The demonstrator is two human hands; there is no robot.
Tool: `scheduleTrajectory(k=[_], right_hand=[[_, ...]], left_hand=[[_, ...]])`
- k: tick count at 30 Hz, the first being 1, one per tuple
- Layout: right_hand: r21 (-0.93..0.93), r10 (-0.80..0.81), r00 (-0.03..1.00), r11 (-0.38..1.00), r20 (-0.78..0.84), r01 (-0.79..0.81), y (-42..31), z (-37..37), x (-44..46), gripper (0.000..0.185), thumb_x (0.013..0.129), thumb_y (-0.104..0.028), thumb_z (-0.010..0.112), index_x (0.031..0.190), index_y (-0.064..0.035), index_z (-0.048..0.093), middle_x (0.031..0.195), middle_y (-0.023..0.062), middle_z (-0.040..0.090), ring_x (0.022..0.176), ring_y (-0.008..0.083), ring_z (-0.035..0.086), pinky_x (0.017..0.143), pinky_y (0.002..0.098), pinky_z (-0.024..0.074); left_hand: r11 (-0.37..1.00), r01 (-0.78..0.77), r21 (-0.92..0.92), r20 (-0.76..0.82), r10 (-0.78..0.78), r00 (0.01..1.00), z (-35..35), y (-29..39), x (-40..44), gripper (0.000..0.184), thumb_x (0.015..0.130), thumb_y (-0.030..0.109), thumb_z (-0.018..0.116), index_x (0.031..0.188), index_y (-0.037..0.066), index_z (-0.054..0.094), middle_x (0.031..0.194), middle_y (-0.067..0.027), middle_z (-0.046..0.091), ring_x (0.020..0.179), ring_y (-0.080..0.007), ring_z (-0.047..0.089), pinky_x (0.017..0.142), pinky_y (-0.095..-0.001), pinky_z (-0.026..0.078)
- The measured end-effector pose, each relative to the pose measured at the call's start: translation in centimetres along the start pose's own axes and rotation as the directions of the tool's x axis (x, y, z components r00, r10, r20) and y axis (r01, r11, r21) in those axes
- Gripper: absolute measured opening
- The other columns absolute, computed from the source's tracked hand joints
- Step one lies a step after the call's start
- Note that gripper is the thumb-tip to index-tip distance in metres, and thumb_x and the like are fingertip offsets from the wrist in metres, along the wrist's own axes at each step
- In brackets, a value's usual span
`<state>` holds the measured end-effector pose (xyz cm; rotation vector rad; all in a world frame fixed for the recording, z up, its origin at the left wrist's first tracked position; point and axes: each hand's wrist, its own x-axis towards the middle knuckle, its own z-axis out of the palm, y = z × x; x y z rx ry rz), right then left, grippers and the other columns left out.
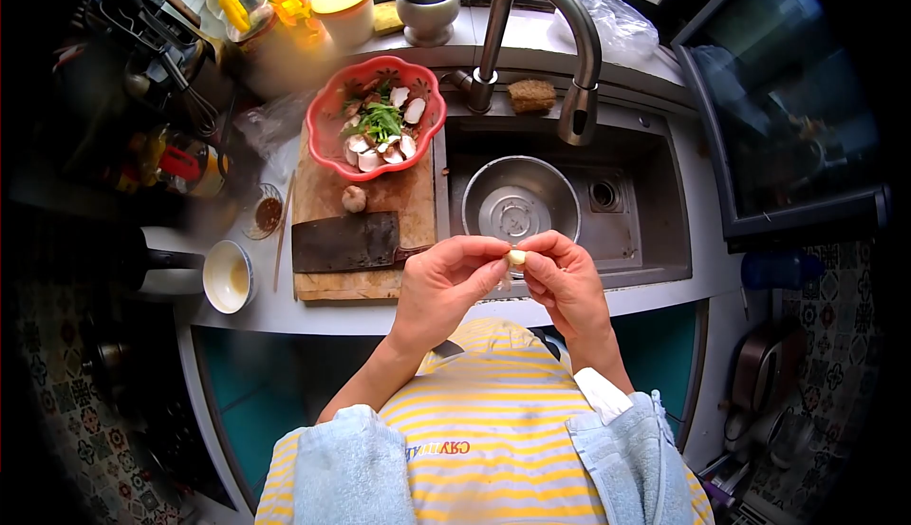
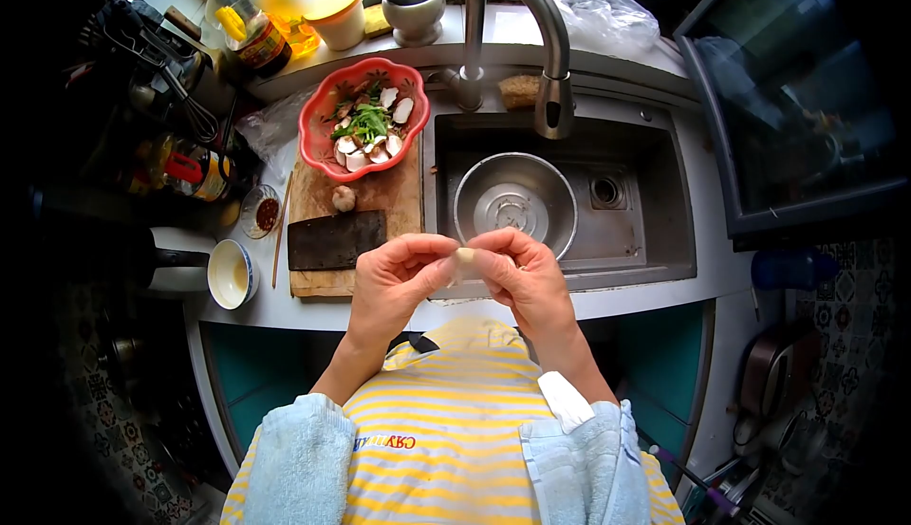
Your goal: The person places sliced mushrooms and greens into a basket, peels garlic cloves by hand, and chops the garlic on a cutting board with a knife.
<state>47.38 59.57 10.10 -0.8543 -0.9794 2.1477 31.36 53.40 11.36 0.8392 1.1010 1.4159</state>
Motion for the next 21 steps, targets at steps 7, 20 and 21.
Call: scheduleTrajectory(k=[7,20,21], right_hand=[[0.255,0.162,0.986,0.953,0.041,-0.167,0.6,0.1,0.6,0.013,0.084,-0.015,0.063,0.090,-0.0047,0.058,0.067,-0.0037,0.051,0.050,0.0001,0.036,0.041,0.0138,0.0264],[-0.130,0.224,0.969,0.963,-0.104,-0.236,6.6,-1.9,8.5,0.015,0.082,-0.014,0.063,0.093,-0.0046,0.061,0.069,-0.0049,0.053,0.054,0.0010,0.041,0.042,0.0145,0.0299],[-0.334,0.175,0.981,0.922,-0.089,-0.195,7.6,-2.6,10.3,0.014,0.081,-0.013,0.063,0.092,-0.0037,0.062,0.066,-0.0048,0.053,0.053,0.0018,0.042,0.043,0.0159,0.0318]], left_hand=[[0.994,0.038,-0.100,0.063,-0.032,0.998,-0.8,-0.6,0.3,0.018,0.081,-0.001,0.061,0.099,0.000,0.057,0.092,-0.0053,0.062,0.084,-0.0092,0.059,0.076,-0.0228,0.049],[0.761,0.335,-0.556,-0.076,-0.447,0.891,-9.7,-5.6,-2.9,0.019,0.081,0.004,0.054,0.100,0.003,0.056,0.084,-0.0053,0.059,0.075,-0.0168,0.061,0.067,-0.0283,0.054],[0.729,0.303,-0.613,-0.092,-0.447,0.890,-10.7,-5.9,-3.8,0.018,0.082,0.005,0.053,0.099,0.003,0.056,0.086,-0.0063,0.059,0.078,-0.0170,0.061,0.067,-0.0284,0.054]])
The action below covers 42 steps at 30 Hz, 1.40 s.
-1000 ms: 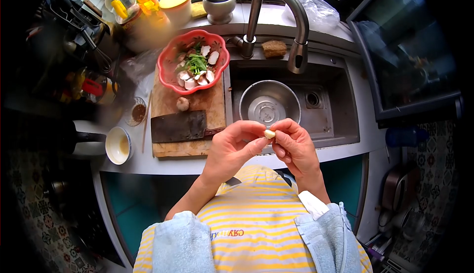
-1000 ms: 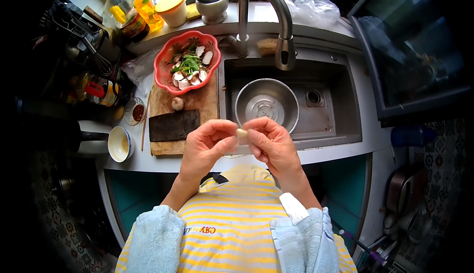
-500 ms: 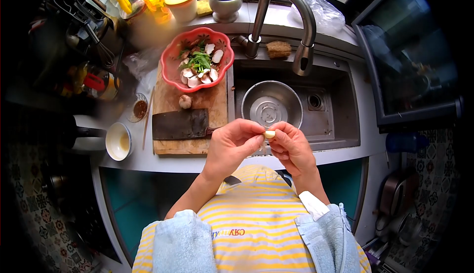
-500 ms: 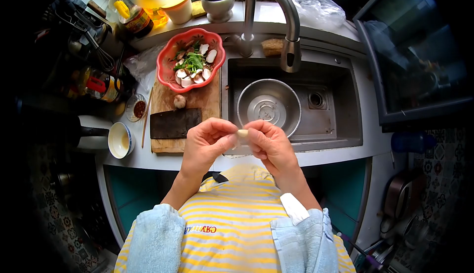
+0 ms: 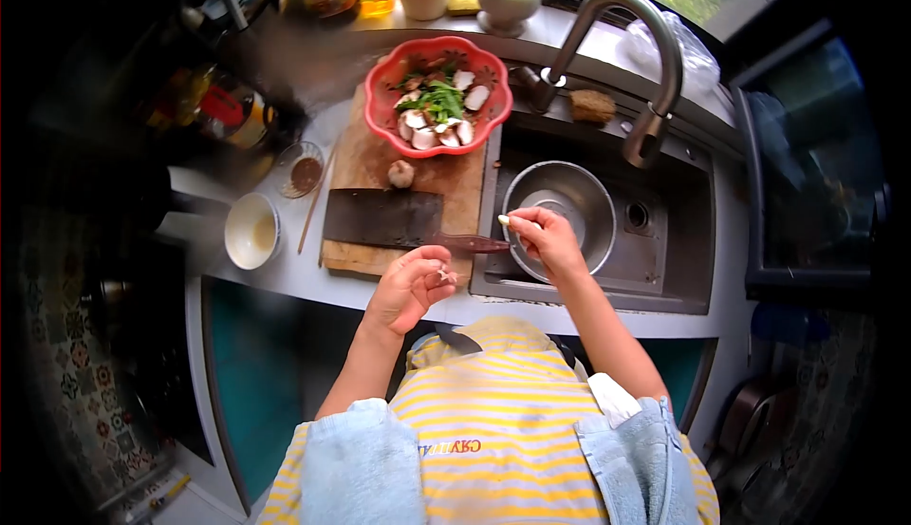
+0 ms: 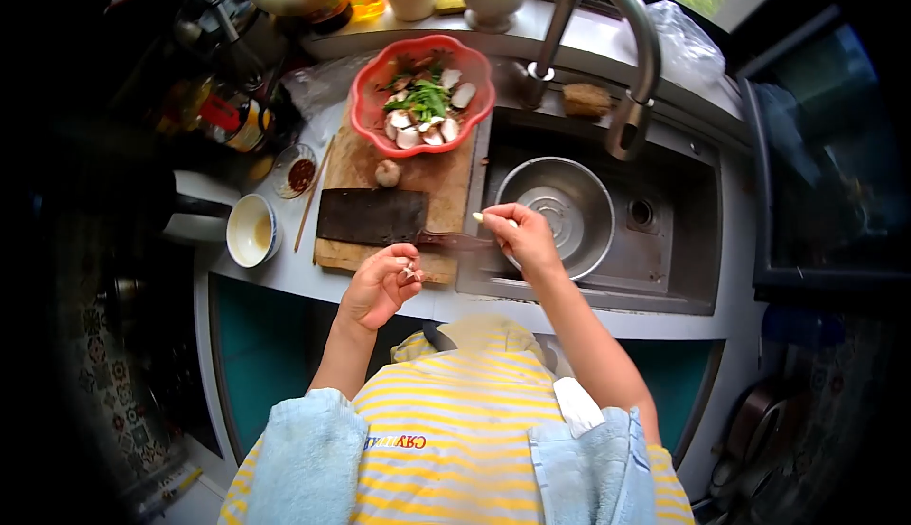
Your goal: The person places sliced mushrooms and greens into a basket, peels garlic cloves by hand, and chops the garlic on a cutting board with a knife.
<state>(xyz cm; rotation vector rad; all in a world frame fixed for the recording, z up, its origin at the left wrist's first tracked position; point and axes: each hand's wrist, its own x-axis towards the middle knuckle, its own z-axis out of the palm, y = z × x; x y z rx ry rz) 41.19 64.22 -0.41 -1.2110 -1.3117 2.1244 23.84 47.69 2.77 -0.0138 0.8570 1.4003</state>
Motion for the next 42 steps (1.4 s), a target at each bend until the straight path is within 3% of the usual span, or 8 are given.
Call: scheduleTrajectory(k=[9,16,20,22,27,33,37,42], right_hand=[[-0.771,-0.278,0.957,0.593,0.077,0.234,4.1,3.5,13.7,0.017,0.072,-0.015,0.070,0.082,-0.0015,0.067,0.068,0.0028,0.063,0.057,0.0098,0.054,0.054,0.0256,0.0442],[-0.377,-0.042,0.998,0.926,-0.048,0.021,4.0,3.6,14.3,0.024,0.082,-0.015,0.061,0.102,-0.0034,0.054,0.073,0.0046,0.061,0.055,0.0087,0.052,0.046,0.0205,0.0405],[0.507,0.277,0.915,0.767,0.291,-0.394,0.9,1.1,8.2,0.032,0.087,-0.003,0.046,0.118,0.0054,0.042,0.116,0.0255,0.050,0.081,0.0199,0.062,0.065,0.0226,0.0542],[0.567,0.205,0.912,0.728,0.354,-0.384,-1.3,1.1,3.5,0.036,0.085,0.000,0.045,0.120,0.0054,0.043,0.116,0.0230,0.051,0.097,0.0229,0.059,0.078,0.0262,0.0537],[0.596,0.027,0.923,0.756,0.385,-0.270,-4.3,-0.1,-4.5,0.036,0.088,-0.004,0.051,0.122,0.0019,0.042,0.117,0.0189,0.053,0.106,0.0222,0.056,0.073,0.0242,0.0561],[0.740,-0.244,0.892,0.658,0.382,-0.136,-4.4,-2.8,-9.0,0.032,0.091,-0.011,0.050,0.120,0.0003,0.046,0.116,0.0172,0.054,0.070,0.0054,0.053,0.050,0.0132,0.0442],[0.563,-0.248,0.962,0.814,0.115,0.142,-5.9,-2.6,-11.8,0.027,0.091,-0.011,0.049,0.115,0.0002,0.051,0.100,0.0110,0.058,0.065,0.0034,0.049,0.048,0.0131,0.0386],[0.437,-0.333,0.939,0.860,0.089,0.263,-5.0,-3.6,-12.4,0.028,0.089,-0.007,0.051,0.116,0.0018,0.049,0.091,0.0084,0.058,0.065,0.0063,0.053,0.047,0.0143,0.0435]], left_hand=[[0.950,-0.280,-0.139,-0.177,0.254,0.951,-4.4,0.4,-4.3,0.007,0.084,0.008,0.058,0.091,0.008,0.055,0.085,-0.0043,0.059,0.075,-0.0123,0.059,0.064,-0.0231,0.051],[0.880,-0.252,-0.402,-0.088,0.237,0.968,-6.1,0.3,-4.1,0.012,0.083,0.001,0.056,0.093,0.007,0.056,0.084,-0.0041,0.057,0.075,-0.0139,0.057,0.065,-0.0247,0.051],[0.920,-0.159,-0.358,-0.013,0.166,0.986,-4.6,0.9,-2.3,0.016,0.086,0.003,0.051,0.100,0.008,0.055,0.092,-0.0063,0.057,0.086,-0.0197,0.059,0.071,-0.0289,0.054],[0.949,-0.088,-0.304,0.076,0.117,0.990,-3.5,1.1,-0.6,0.019,0.088,0.006,0.048,0.106,0.007,0.054,0.096,-0.0082,0.058,0.087,-0.0207,0.060,0.070,-0.0295,0.055],[0.988,0.002,-0.156,0.215,0.031,0.976,2.9,1.7,2.4,0.027,0.094,0.025,0.042,0.104,0.003,0.054,0.095,-0.0095,0.058,0.082,-0.0168,0.059,0.066,-0.0271,0.054],[0.974,-0.047,0.223,0.288,-0.020,0.957,9.2,-0.2,3.0,0.016,0.083,0.008,0.060,0.098,0.004,0.054,0.089,-0.0063,0.059,0.075,-0.0113,0.059,0.060,-0.0219,0.052],[0.932,-0.052,0.358,0.303,-0.063,0.951,11.6,-1.8,2.9,0.021,0.081,0.007,0.063,0.101,0.004,0.055,0.089,-0.0052,0.060,0.078,-0.0111,0.059,0.064,-0.0236,0.051],[0.883,-0.115,0.455,0.357,-0.063,0.932,13.2,-3.0,2.8,0.025,0.081,0.010,0.065,0.103,0.004,0.056,0.093,-0.0031,0.060,0.083,-0.0092,0.057,0.067,-0.0233,0.049]])
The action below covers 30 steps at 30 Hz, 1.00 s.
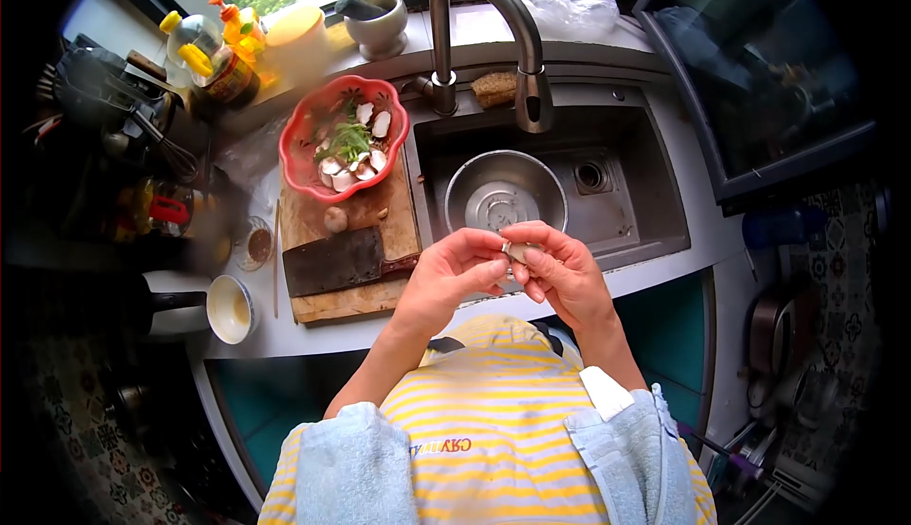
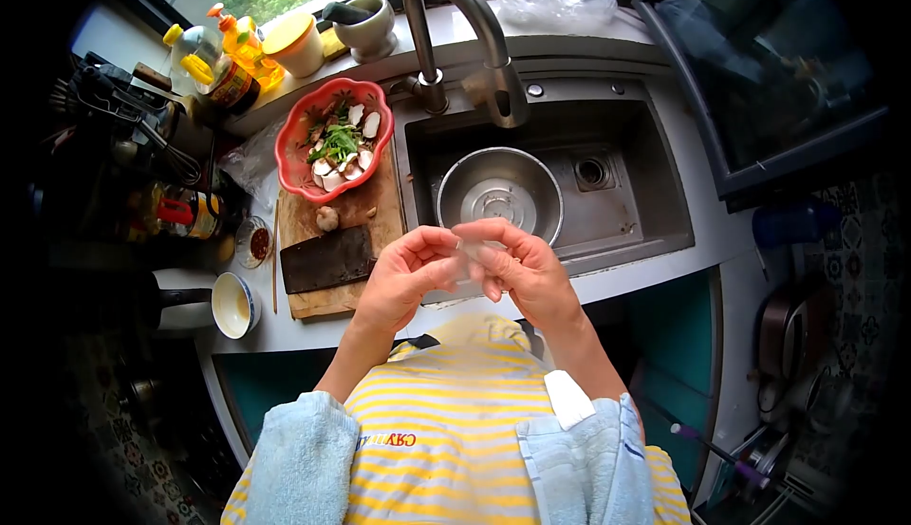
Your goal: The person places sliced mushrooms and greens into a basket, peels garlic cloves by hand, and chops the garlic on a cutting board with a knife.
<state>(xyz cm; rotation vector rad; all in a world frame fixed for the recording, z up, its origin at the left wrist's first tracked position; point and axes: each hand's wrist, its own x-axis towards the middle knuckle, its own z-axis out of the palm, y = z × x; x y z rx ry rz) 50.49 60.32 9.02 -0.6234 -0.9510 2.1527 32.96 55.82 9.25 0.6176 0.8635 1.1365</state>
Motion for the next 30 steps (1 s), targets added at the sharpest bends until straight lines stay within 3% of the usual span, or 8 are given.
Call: scheduleTrajectory(k=[8,9,11,12,18,24,28,30], right_hand=[[-0.160,0.025,0.999,0.987,-0.048,-0.032,0.0,0.0,0.2,0.029,0.087,-0.006,0.056,0.114,0.0012,0.051,0.092,0.0066,0.059,0.069,0.0054,0.054,0.050,0.0148,0.0442],[-0.205,0.019,0.995,0.978,-0.103,-0.040,-0.2,0.9,0.2,0.030,0.084,-0.011,0.060,0.112,-0.0014,0.053,0.078,0.0006,0.055,0.056,0.0035,0.047,0.048,0.0153,0.0391],[-0.338,-0.011,0.990,0.940,-0.139,-0.037,0.0,1.2,0.3,0.025,0.087,-0.013,0.058,0.109,-0.0019,0.054,0.075,-0.0009,0.054,0.055,0.0025,0.045,0.047,0.0148,0.0365],[-0.401,-0.030,0.988,0.915,-0.153,-0.034,0.1,1.3,0.3,0.023,0.088,-0.014,0.057,0.107,-0.0022,0.055,0.074,-0.0017,0.053,0.054,0.0020,0.043,0.046,0.0146,0.0352],[-0.373,-0.014,0.993,0.927,-0.117,-0.031,-0.1,1.3,0.5,0.019,0.092,-0.020,0.051,0.097,-0.0029,0.057,0.067,-0.0040,0.050,0.053,0.0003,0.038,0.045,0.0150,0.0291],[-0.617,-0.178,0.983,0.778,-0.040,0.115,0.3,0.5,0.8,0.017,0.092,-0.019,0.051,0.093,-0.0023,0.056,0.067,-0.0018,0.049,0.056,0.0059,0.044,0.050,0.0195,0.0378],[-0.733,-0.202,0.979,0.671,-0.031,0.115,-0.1,0.6,0.6,0.016,0.090,-0.018,0.053,0.090,-0.0021,0.053,0.068,0.0037,0.054,0.060,0.0105,0.053,0.056,0.0231,0.0436],[-0.745,-0.234,0.970,0.659,-0.072,0.104,0.1,0.4,0.5,0.016,0.090,-0.018,0.054,0.089,-0.0024,0.052,0.070,0.0063,0.057,0.062,0.0121,0.056,0.057,0.0242,0.0450]], left_hand=[[0.955,-0.210,0.207,-0.089,0.232,0.969,0.9,-0.6,-0.2,0.017,0.085,0.011,0.060,0.098,0.000,0.055,0.090,-0.0050,0.061,0.080,-0.0092,0.060,0.063,-0.0212,0.050],[0.949,-0.227,0.220,-0.110,0.255,0.961,0.8,-0.7,-0.2,0.016,0.086,0.011,0.060,0.096,0.000,0.055,0.089,-0.0053,0.061,0.079,-0.0090,0.060,0.062,-0.0212,0.050],[0.939,-0.262,0.224,-0.136,0.296,0.945,0.8,-0.8,-0.3,0.014,0.087,0.012,0.059,0.091,-0.001,0.056,0.086,-0.0066,0.061,0.073,-0.0083,0.060,0.060,-0.0212,0.051],[0.952,-0.236,0.197,-0.131,0.264,0.956,0.8,-0.7,-0.4,0.014,0.087,0.012,0.058,0.091,-0.001,0.055,0.085,-0.0063,0.061,0.072,-0.0082,0.059,0.060,-0.0214,0.051],[0.993,-0.113,-0.037,-0.111,0.108,0.988,0.6,-0.5,-0.7,0.017,0.090,0.017,0.052,0.098,0.002,0.052,0.080,-0.0047,0.058,0.069,-0.0094,0.057,0.060,-0.0230,0.050],[0.989,0.044,-0.139,-0.054,-0.052,0.997,0.8,-0.4,-0.5,0.020,0.092,0.021,0.048,0.103,0.004,0.047,0.085,-0.0064,0.055,0.072,-0.0100,0.055,0.061,-0.0265,0.053],[0.997,0.035,-0.074,-0.038,-0.038,0.999,0.7,-1.4,0.2,0.021,0.092,0.020,0.049,0.104,0.003,0.047,0.087,-0.0068,0.055,0.073,-0.0103,0.055,0.062,-0.0271,0.053],[0.987,0.099,-0.130,0.010,-0.099,0.995,0.5,-1.6,0.6,0.021,0.092,0.019,0.049,0.104,0.002,0.048,0.088,-0.0069,0.055,0.074,-0.0102,0.056,0.063,-0.0273,0.053]])
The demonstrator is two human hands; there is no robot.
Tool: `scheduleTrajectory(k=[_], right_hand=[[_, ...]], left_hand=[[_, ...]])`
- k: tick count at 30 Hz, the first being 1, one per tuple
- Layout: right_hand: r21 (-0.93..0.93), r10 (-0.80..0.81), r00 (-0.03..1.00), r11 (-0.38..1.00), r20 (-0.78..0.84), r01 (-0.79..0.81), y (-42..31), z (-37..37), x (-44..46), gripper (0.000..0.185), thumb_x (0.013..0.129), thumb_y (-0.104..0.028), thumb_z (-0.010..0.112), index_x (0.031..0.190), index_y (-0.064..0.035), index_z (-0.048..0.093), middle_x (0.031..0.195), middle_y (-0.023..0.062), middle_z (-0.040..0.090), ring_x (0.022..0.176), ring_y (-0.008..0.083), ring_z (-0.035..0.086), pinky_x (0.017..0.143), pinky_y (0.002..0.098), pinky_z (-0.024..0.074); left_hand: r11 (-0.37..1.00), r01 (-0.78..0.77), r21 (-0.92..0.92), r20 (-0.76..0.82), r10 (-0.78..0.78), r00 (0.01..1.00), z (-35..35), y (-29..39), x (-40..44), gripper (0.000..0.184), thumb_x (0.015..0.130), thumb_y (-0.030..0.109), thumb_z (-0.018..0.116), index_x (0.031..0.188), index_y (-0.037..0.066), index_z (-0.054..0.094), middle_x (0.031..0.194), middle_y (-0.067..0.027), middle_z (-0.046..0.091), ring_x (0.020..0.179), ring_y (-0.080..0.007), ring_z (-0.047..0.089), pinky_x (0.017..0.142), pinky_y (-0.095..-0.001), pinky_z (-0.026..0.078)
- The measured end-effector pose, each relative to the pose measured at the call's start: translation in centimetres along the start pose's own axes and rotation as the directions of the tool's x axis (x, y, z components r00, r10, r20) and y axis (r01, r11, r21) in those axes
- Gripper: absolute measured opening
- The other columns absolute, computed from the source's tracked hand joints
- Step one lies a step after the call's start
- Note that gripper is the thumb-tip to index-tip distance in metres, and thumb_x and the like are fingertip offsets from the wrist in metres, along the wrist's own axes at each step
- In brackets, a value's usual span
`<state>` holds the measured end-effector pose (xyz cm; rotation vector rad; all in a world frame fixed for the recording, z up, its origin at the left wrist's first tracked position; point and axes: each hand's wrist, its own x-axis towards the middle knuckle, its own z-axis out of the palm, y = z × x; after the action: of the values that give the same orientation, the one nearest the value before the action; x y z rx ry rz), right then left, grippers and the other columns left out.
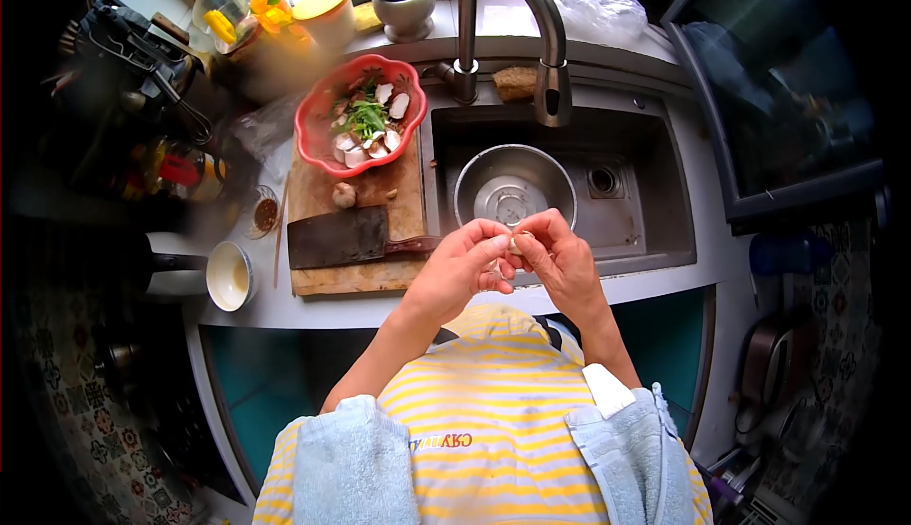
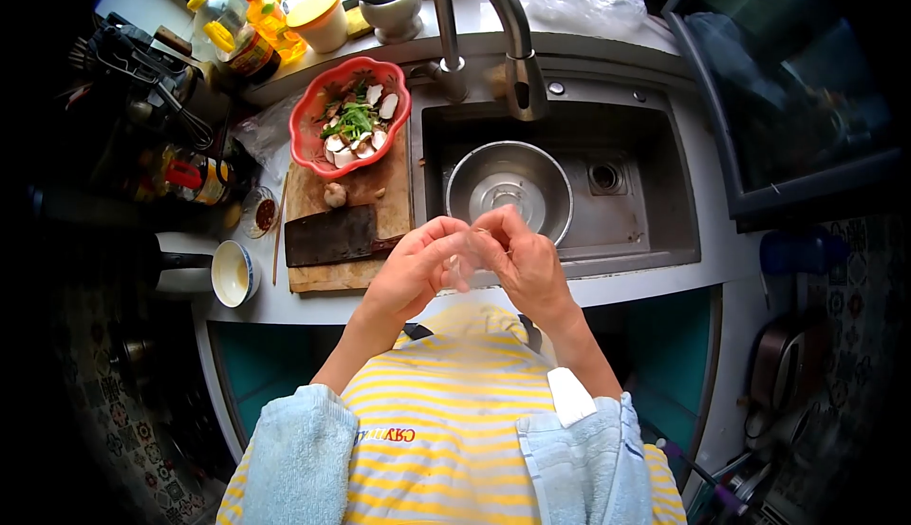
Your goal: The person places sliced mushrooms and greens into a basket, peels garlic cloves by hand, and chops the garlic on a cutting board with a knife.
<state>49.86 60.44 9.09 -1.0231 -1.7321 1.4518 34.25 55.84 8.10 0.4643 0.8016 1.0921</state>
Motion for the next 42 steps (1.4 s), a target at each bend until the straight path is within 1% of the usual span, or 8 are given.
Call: scheduleTrajectory(k=[18,21,25,27,30,34,38,42], right_hand=[[-0.212,-0.185,0.980,0.963,-0.071,0.166,1.3,-0.2,-1.9,0.005,0.087,-0.009,0.052,0.085,-0.0042,0.052,0.066,0.0131,0.059,0.059,0.0276,0.062,0.052,0.0309,0.0465],[-0.206,-0.183,0.980,0.965,-0.076,0.164,1.5,-0.1,-2.2,0.008,0.089,-0.008,0.052,0.086,-0.0017,0.053,0.064,0.0047,0.056,0.056,0.0108,0.056,0.052,0.0234,0.0451],[0.031,-0.032,0.990,0.999,-0.138,0.037,1.7,0.6,-3.0,0.011,0.092,-0.013,0.050,0.086,-0.0041,0.053,0.065,0.0017,0.055,0.054,0.0075,0.051,0.048,0.0213,0.0405],[0.151,0.093,0.980,0.986,-0.175,-0.067,1.5,0.2,-2.8,0.013,0.092,-0.016,0.049,0.086,-0.0049,0.052,0.065,0.0026,0.055,0.056,0.0084,0.051,0.049,0.0230,0.0408],[0.555,0.264,0.964,0.797,0.034,-0.238,1.6,-1.4,-2.2,0.015,0.093,-0.018,0.048,0.085,-0.0061,0.050,0.064,-0.0024,0.049,0.051,0.0024,0.039,0.044,0.0179,0.0311],[0.751,0.276,0.946,0.584,0.173,-0.308,2.0,-1.6,-1.6,0.016,0.094,-0.019,0.046,0.086,-0.0057,0.049,0.066,-0.0006,0.050,0.045,-0.0008,0.030,0.037,0.0129,0.0241],[0.776,0.256,0.949,0.554,0.186,-0.302,2.4,-1.5,-1.6,0.015,0.094,-0.018,0.046,0.087,-0.0052,0.049,0.065,-0.0004,0.048,0.045,-0.0005,0.029,0.036,0.0138,0.0227],[0.666,0.278,0.953,0.690,0.118,-0.284,1.9,-1.5,-1.6,0.015,0.093,-0.021,0.048,0.087,-0.0064,0.048,0.061,-0.0051,0.041,0.046,0.0006,0.028,0.040,0.0170,0.0205]], left_hand=[[0.979,0.117,-0.166,0.044,-0.111,0.993,1.6,-1.8,0.0,0.007,0.088,0.005,0.040,0.093,0.004,0.045,0.078,-0.0066,0.054,0.064,-0.0099,0.053,0.058,-0.0229,0.050],[0.967,0.118,-0.224,0.013,-0.119,0.993,1.8,-2.5,-0.1,0.007,0.087,0.004,0.041,0.092,0.005,0.046,0.077,-0.0065,0.054,0.062,-0.0094,0.053,0.056,-0.0211,0.048],[0.934,0.107,-0.340,0.076,-0.086,0.993,1.1,-4.6,0.2,0.010,0.086,0.003,0.042,0.094,0.005,0.047,0.079,-0.0070,0.056,0.065,-0.0085,0.054,0.056,-0.0201,0.048],[0.969,0.133,-0.207,-0.008,-0.138,0.990,2.4,-2.8,-0.2,0.014,0.083,0.001,0.047,0.096,0.005,0.050,0.081,-0.0047,0.056,0.069,-0.0081,0.054,0.057,-0.0204,0.046],[0.985,0.139,-0.107,-0.017,-0.141,0.990,2.4,-1.6,-0.4,0.018,0.084,0.004,0.048,0.102,0.002,0.051,0.088,-0.0062,0.058,0.074,-0.0103,0.057,0.059,-0.0221,0.049],[0.985,0.112,-0.128,-0.013,-0.115,0.993,2.0,-0.9,0.0,0.018,0.089,0.011,0.044,0.102,0.000,0.050,0.090,-0.0073,0.058,0.072,-0.0127,0.059,0.059,-0.0238,0.053],[0.998,0.031,0.055,-0.032,-0.029,0.999,2.2,-1.0,-0.1,0.018,0.089,0.017,0.053,0.100,0.002,0.050,0.089,-0.0063,0.059,0.075,-0.0118,0.058,0.065,-0.0239,0.051],[0.983,-0.005,0.183,-0.030,0.011,1.000,2.1,-0.8,-0.2,0.016,0.087,0.012,0.056,0.098,0.000,0.053,0.087,-0.0070,0.061,0.075,-0.0113,0.060,0.065,-0.0235,0.052]])
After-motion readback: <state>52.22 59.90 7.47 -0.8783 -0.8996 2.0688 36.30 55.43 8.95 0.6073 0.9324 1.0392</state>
